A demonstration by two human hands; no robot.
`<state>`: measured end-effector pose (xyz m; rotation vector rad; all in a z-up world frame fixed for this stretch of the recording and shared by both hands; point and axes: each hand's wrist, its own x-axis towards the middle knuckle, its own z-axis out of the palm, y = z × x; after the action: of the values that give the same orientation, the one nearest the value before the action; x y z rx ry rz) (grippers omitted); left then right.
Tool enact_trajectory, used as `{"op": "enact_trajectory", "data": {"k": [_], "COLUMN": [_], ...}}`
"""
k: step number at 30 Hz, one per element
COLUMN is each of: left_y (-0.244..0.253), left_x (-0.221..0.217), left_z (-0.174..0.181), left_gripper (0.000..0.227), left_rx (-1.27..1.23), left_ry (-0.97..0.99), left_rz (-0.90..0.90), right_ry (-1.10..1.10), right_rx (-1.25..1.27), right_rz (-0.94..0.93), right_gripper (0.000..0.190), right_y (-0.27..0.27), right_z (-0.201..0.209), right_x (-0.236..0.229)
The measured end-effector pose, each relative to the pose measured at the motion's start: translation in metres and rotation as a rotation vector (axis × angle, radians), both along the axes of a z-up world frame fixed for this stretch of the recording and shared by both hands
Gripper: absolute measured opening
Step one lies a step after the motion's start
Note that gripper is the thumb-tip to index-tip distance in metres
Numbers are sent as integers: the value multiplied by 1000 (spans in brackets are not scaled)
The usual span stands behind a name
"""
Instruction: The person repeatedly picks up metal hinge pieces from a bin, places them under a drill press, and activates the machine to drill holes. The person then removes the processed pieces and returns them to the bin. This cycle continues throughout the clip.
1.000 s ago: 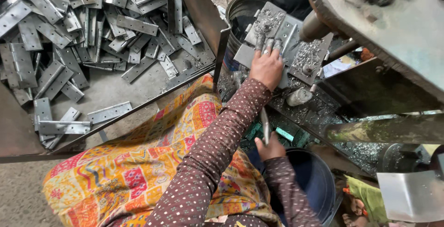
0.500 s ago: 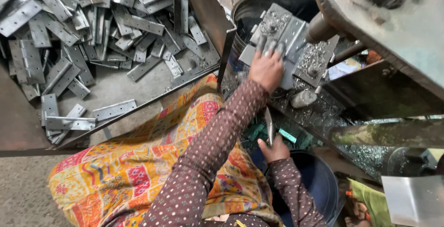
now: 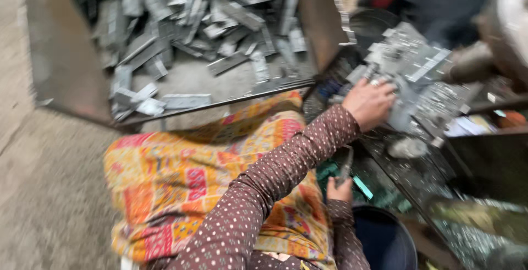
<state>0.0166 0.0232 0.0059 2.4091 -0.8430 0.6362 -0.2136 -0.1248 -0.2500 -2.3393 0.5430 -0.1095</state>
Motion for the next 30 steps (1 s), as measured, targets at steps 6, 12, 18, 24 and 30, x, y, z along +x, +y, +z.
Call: {"op": "enact_trajectory", "data": {"k": [6,12,18,24,30], "left_y": [146,324,339,319,269], "left_x": [5,39,10,-14,12], "left_z": [-81,-169,-221,-220,-193], "left_gripper": [27,51,29,15,33], "left_rx": [-86,292,445,206,139], "left_ry": [24,-162,85,98,213], "left_rz": [418,1056,758,742,1010], "right_ry": [433,5,69,52,80], "right_rx": [-258,-188,-174,-214,-287], "right_rz": [-46,64,-2,35,63], "right_gripper": [55,50,49,44,45], "right_y": [-7,7,8,5,11], "right_z": [151,230,230,226,233], "right_x": [-11,17,15,13,15]}}
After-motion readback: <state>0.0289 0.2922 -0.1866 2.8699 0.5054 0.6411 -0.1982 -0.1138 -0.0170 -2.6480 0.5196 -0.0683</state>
